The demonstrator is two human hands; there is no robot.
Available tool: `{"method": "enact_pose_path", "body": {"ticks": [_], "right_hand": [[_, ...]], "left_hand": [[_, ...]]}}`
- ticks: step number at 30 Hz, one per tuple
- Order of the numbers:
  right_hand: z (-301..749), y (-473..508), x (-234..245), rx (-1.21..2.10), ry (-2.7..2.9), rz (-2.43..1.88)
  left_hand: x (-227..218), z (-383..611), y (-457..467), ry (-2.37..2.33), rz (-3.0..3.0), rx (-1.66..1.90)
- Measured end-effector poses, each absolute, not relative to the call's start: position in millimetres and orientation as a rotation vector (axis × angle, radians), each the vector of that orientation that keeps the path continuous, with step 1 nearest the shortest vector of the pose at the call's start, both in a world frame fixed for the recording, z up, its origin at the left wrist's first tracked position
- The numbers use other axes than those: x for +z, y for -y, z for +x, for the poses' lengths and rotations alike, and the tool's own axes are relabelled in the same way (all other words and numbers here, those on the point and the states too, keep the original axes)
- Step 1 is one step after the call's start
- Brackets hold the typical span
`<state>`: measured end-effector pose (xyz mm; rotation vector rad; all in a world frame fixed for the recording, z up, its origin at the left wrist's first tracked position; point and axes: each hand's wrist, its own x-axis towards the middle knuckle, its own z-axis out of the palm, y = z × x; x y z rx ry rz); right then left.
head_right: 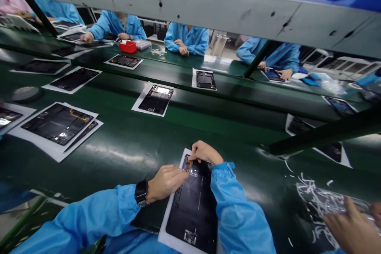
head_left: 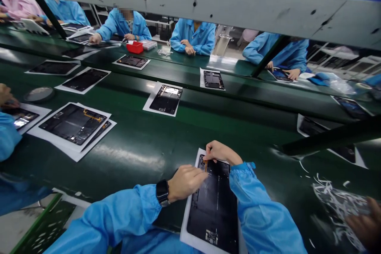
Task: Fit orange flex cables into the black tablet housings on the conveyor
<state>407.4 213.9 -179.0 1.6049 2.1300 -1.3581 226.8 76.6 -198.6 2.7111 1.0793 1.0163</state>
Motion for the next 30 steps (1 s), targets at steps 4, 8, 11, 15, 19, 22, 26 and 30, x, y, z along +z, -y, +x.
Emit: {"method": "enact_pose_path", "body": {"ticks": [4, 8, 11, 15, 19, 22, 26, 30], "right_hand": [[405, -207, -175, -1.218, -2.175, 1.663], [406, -196, -169, -1.054, -2.271, 1.691], [407, -186, -168, -0.944, -2.338, 1.684], [408, -173, -169, -0.783, -2.398, 1.712], [409, -165, -170, -0.705, -2.497, 1.656], [411, -158, -173, -0.583, -2.585, 1.687], [414, -151, -177, -0.477, -2.605, 1.734], [418, -152, -177, -0.547, -2.568, 1.765]], "left_hand": [[-200, 227, -73, -1.048, 2.72, 0.941], [-201, 226, -70, -1.041, 2.709, 0.813], [-202, 226, -70, -1.055, 2.705, 0.797], [-201, 226, -70, -1.017, 2.734, 0.776], [-201, 226, -70, -1.001, 2.745, 0.75], [-200, 226, -70, -1.018, 2.742, 0.777], [-202, 226, -68, -1.025, 2.791, 0.842], [-208, 226, -66, -0.983, 2.836, 0.773]]}}
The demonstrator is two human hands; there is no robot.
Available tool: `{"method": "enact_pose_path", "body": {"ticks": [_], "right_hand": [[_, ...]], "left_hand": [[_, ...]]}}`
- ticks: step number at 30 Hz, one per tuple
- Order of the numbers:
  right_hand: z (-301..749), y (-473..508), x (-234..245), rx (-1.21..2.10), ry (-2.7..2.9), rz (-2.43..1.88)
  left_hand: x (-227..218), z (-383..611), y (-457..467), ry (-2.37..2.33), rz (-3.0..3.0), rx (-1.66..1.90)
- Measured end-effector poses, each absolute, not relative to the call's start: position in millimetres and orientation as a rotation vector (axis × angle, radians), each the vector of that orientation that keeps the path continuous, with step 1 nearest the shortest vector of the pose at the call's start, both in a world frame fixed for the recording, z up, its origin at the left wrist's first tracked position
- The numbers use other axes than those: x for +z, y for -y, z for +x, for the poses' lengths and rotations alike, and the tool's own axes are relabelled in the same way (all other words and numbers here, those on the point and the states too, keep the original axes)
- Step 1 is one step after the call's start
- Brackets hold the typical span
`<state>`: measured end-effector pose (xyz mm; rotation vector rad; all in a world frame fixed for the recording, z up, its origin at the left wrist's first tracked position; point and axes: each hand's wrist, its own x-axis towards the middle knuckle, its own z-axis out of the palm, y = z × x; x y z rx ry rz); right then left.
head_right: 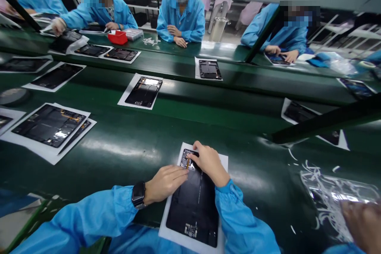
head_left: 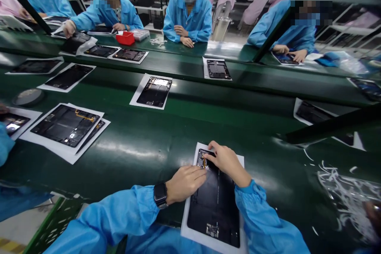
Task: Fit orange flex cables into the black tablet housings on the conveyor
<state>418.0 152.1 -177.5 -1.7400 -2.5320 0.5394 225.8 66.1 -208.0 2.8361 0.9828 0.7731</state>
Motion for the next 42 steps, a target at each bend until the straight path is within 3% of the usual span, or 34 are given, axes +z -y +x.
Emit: {"method": "enact_pose_path", "body": {"ticks": [10, 29, 37, 42], "right_hand": [[419, -153, -174, 0.62, 2.443, -1.762], [420, -152, -177, 0.568, 2.452, -1.773], [445, -138, -148, 0.977, 2.238, -1.374], [458, -110, -127, 1.165, 2.131, -1.427]], "left_hand": [[-205, 222, -63, -0.921, 2.903, 0.53], [-196, 221, -68, -0.861, 2.839, 0.501], [-183, 208, -81, -0.755, 2.669, 0.456], [-179, 212, -78, -0.757, 2.768, 0.282]]}}
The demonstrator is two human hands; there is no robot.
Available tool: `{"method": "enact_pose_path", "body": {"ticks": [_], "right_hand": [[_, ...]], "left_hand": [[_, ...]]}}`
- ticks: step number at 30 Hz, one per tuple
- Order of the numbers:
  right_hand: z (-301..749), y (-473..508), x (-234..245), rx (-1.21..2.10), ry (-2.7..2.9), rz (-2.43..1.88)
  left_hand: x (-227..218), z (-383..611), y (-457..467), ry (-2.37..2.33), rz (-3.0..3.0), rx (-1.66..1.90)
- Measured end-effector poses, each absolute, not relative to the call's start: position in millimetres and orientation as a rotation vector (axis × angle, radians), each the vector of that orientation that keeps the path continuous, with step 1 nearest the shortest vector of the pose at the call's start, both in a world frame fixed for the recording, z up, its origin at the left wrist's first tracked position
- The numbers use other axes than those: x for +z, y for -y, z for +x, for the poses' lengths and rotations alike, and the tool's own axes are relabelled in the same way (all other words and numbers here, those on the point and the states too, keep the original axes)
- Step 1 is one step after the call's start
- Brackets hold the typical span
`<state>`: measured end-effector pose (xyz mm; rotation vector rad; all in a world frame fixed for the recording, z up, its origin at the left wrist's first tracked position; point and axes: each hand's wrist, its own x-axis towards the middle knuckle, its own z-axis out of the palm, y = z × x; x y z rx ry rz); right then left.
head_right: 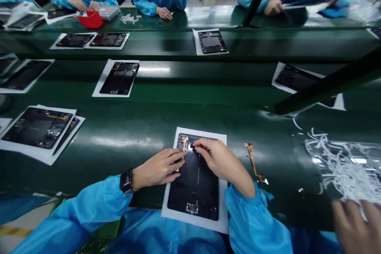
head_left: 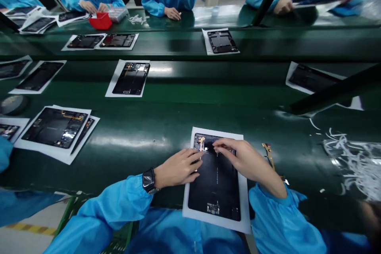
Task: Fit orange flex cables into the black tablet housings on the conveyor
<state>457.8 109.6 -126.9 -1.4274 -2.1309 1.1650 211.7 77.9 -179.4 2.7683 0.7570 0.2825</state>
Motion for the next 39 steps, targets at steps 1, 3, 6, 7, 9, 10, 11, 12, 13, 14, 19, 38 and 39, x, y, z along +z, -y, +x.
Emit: {"method": "enact_pose_path", "body": {"ticks": [1, 3, 6, 7, 9, 10, 11, 12, 13, 14, 19, 38, 39], "right_hand": [[459, -103, -126, 1.189, 2.087, -1.451], [459, -88, -128, 1.238, 2.001, -1.49], [457, -68, -135, 1.239, 1.966, -1.54], [456, -62, -137, 1.211, 1.98, -1.556], [453, -50, -139, 1.127, 2.011, -1.573], [450, -46, -140, 1.069, 2.032, -1.576], [448, -42, -140, 1.011, 2.057, -1.574], [444, -39, -141, 0.954, 2.091, -1.565], [440, -36, -142, 0.899, 2.132, -1.551], [436, -35, -143, 0.848, 2.179, -1.534], [411, -37, -150, 0.597, 2.48, -1.46], [394, -22, -166, 0.569, 2.225, -1.586], [393, -22, -165, 0.575, 2.211, -1.591]], "left_hand": [[-179, 213, -76, -0.768, 2.785, 0.249], [-178, 215, -72, -0.789, 2.816, 0.211], [-179, 216, -67, -0.793, 2.852, 0.224], [-180, 216, -66, -0.794, 2.847, 0.239], [-182, 213, -67, -0.788, 2.794, 0.295], [-183, 210, -69, -0.773, 2.748, 0.339], [-185, 207, -71, -0.759, 2.692, 0.39], [-186, 204, -74, -0.75, 2.63, 0.447], [-187, 201, -77, -0.748, 2.57, 0.505], [-188, 197, -80, -0.754, 2.519, 0.558], [-188, 188, -88, -0.823, 2.43, 0.624], [-191, 192, -83, -0.828, 2.388, 0.514], [-191, 192, -83, -0.829, 2.392, 0.513]]}}
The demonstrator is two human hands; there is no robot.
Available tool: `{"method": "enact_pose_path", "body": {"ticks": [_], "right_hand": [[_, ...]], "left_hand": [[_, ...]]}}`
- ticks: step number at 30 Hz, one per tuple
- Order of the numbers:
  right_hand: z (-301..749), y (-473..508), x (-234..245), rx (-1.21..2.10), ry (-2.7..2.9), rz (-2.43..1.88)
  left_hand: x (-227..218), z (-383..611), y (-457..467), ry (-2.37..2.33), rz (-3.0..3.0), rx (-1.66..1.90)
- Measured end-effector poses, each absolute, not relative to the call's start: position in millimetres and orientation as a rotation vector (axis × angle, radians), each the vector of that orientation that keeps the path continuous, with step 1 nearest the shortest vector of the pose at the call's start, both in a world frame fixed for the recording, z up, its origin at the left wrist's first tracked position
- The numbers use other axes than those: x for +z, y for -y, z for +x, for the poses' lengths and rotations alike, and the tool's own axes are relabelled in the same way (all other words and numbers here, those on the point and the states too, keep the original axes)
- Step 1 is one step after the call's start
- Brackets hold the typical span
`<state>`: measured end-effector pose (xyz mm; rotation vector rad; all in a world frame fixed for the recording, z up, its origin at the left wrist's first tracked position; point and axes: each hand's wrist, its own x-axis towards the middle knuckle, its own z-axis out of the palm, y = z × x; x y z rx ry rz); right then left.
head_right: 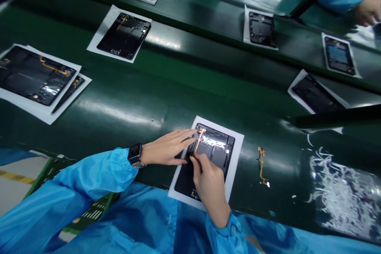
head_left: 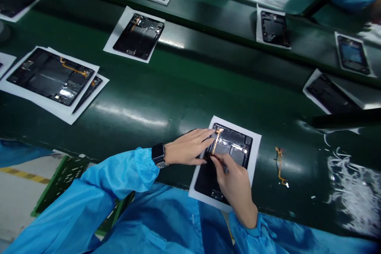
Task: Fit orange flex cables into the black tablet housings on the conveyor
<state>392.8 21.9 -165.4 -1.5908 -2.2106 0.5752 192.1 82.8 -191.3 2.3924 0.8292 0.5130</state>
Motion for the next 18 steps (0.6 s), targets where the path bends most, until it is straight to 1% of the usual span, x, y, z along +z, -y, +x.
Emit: {"method": "enact_pose_path", "body": {"ticks": [12, 18], "right_hand": [[399, -16, -159, 0.622, 2.111, -1.582], [388, -19, -160, 0.574, 2.218, -1.534]], "left_hand": [[-190, 191, -83, -0.841, 2.388, 0.491], [-191, 192, -83, -0.839, 2.385, 0.491]]}}
